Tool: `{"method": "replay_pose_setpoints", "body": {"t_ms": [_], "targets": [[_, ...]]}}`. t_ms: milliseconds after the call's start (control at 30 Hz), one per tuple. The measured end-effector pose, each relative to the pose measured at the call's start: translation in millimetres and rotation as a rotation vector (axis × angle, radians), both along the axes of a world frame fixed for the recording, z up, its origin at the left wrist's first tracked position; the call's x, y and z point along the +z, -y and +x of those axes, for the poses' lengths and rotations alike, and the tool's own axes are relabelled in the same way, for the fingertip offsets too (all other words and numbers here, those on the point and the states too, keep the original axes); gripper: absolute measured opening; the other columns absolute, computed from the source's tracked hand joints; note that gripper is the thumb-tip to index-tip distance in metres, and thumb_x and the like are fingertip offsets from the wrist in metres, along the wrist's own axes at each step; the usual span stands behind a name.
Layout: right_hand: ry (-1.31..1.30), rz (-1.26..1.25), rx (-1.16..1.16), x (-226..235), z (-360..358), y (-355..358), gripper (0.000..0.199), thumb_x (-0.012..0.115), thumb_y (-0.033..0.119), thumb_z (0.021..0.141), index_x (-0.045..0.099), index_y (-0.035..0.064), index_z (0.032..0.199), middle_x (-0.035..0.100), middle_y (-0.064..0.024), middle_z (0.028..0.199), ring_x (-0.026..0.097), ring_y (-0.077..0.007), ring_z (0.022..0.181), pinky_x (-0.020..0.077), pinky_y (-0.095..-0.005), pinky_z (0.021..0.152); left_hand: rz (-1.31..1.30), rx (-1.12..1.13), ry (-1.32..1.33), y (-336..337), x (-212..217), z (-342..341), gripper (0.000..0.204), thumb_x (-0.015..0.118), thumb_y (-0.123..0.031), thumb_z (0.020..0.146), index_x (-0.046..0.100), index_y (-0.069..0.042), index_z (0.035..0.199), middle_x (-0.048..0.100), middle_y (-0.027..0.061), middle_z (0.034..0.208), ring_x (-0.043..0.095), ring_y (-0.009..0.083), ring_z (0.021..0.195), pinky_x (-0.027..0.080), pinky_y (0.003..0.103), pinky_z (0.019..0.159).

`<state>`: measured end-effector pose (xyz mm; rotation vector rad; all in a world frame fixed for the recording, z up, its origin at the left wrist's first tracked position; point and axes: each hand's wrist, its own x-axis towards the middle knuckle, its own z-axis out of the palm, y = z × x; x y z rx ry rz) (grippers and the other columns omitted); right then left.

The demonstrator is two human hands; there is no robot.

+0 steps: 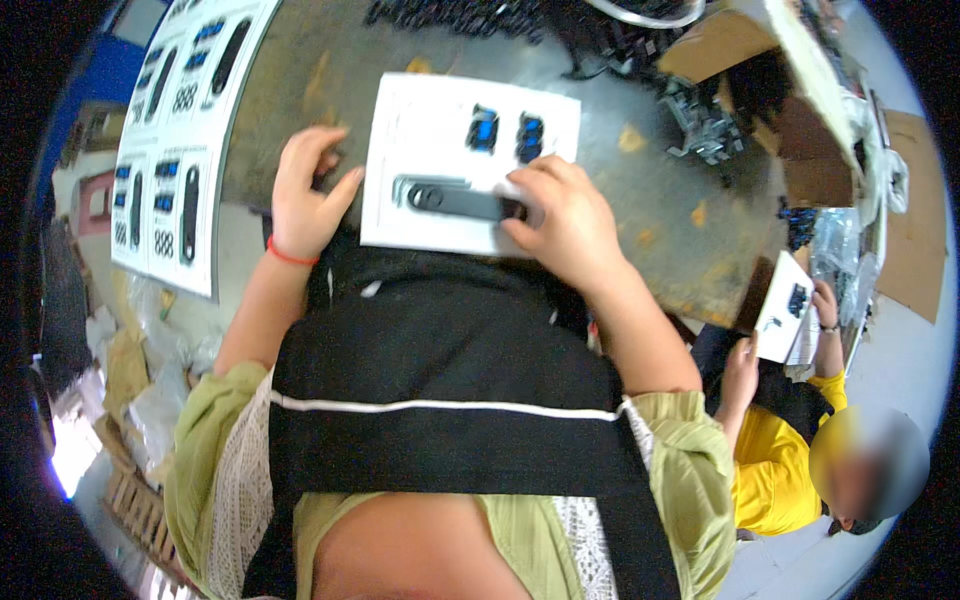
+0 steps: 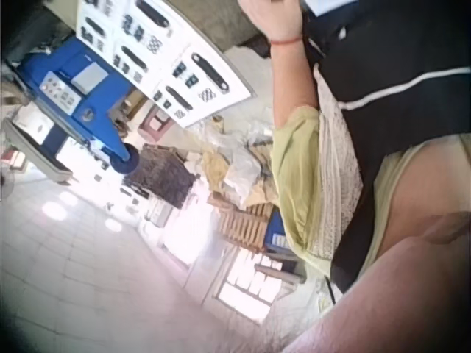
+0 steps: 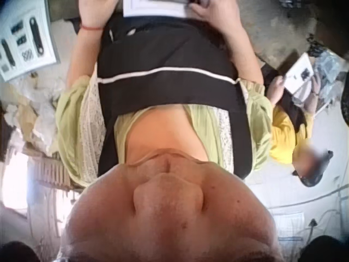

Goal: The person assembles door lock hardware by placing washers, screws, and handles onto a cardboard template. They repeatedly pick up small parts from a bowl and a box, arrange them on the template, and then move the completed template aside.

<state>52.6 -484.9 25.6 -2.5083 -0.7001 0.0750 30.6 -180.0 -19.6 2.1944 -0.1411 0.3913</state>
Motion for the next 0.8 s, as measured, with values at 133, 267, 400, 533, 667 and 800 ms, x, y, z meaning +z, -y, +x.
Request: {"method": "replay_pose_setpoints", "body": {"t_ms": [133,267,400,533,667,800], "targets": [[0.108,0.019,-0.090,30,58,27,0.028,0.075,0.013,0.075,0.068,0.0071,0.101,0.066,-0.0107,0.100,0.064,-0.0308,0.097,0.0518,-0.0388,0.086,0.066,0.130,-0.015,-6,1,9,0.036,0.073,-0.004,0.075,0.064,-0.005,0.110,0.060,0.0091,0.103,0.055,0.0194,0.078,0.049,0.030,0.072],[0.336,-0.103,-0.298,46,153,49,0.018,0.067,0.013,0.082,0.073,0.0088,0.098,0.067,-0.0133,0.100,0.063,-0.0332,0.099,0.0517,-0.0407,0.087,0.064,0.148,0.030,-1,-9,15,0.031,0.071,-0.003,0.076,0.064,-0.004,0.105,0.061,0.0083,0.098,0.054,0.0198,0.073,0.048,0.031,0.070],[0.230,-0.251,-0.276,36,239,66,0.020,0.067,0.016,0.083,0.074,0.0117,0.101,0.070,-0.0144,0.102,0.066,-0.0332,0.097,0.0528,-0.0416,0.086,0.113,0.132,0.057,0,-11,16,0.025,0.070,-0.003,0.077,0.065,-0.005,0.101,0.062,0.0086,0.095,0.055,0.0209,0.071,0.049,0.032,0.069],[0.126,-0.392,-0.168,23,281,52,0.023,0.068,0.014,0.081,0.074,0.0130,0.103,0.072,-0.0127,0.099,0.068,-0.0324,0.095,0.0538,-0.0421,0.085,0.083,0.166,0.045,-1,-11,15,0.024,0.069,-0.002,0.076,0.065,-0.005,0.099,0.062,0.0087,0.095,0.055,0.0207,0.069,0.049,0.032,0.068],[-0.011,-0.506,-0.118,29,290,44,0.022,0.070,0.015,0.077,0.075,0.0109,0.098,0.071,-0.0144,0.098,0.068,-0.0324,0.095,0.0542,-0.0416,0.085,0.073,0.172,0.036,1,-10,15,0.023,0.069,-0.001,0.076,0.065,-0.005,0.099,0.062,0.0083,0.095,0.056,0.0204,0.068,0.049,0.032,0.067],[0.017,-0.387,-0.090,24,293,54,0.019,0.069,0.017,0.076,0.073,0.0071,0.092,0.071,-0.0153,0.091,0.067,-0.0340,0.087,0.0543,-0.0419,0.078,0.074,0.154,0.043,1,-9,18,0.022,0.070,-0.001,0.076,0.066,-0.005,0.097,0.062,0.0084,0.094,0.056,0.0198,0.067,0.049,0.031,0.065]]}}
